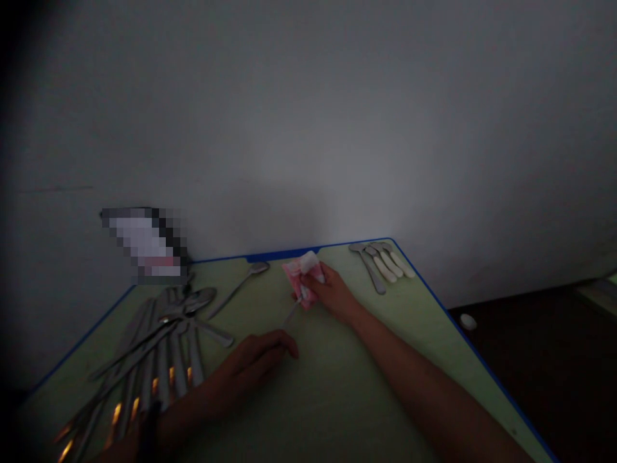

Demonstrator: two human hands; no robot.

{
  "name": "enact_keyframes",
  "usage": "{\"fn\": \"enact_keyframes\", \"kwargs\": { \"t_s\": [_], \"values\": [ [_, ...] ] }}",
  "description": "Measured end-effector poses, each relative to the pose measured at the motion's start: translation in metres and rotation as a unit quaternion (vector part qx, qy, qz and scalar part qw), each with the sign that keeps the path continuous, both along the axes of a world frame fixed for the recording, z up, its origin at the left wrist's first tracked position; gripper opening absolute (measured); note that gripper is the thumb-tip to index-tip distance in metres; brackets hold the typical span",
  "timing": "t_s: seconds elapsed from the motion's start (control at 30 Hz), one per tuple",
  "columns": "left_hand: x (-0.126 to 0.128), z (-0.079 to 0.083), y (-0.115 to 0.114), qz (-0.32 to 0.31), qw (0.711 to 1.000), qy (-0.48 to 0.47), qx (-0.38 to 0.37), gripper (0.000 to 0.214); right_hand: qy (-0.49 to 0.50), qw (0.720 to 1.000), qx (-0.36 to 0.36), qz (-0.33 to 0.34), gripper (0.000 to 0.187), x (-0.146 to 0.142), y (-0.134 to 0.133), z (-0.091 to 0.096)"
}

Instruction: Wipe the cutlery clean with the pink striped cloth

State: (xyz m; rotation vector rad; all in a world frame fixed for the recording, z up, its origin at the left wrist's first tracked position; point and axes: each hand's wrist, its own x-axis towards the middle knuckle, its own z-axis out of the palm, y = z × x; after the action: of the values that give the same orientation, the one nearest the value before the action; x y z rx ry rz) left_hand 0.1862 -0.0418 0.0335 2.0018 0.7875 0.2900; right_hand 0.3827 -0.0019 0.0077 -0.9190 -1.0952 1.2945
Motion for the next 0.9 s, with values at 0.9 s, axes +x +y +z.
{"fn": "enact_keyframes", "kwargs": {
  "t_s": [0.9],
  "values": [
    [0.0008, -0.0011, 0.0005, -0.009, 1.0, 0.011, 0.022, 0.026, -0.009, 1.0, -0.002, -0.006, 0.028, -0.0001, -0.0021, 0.0045]
  ]
}}
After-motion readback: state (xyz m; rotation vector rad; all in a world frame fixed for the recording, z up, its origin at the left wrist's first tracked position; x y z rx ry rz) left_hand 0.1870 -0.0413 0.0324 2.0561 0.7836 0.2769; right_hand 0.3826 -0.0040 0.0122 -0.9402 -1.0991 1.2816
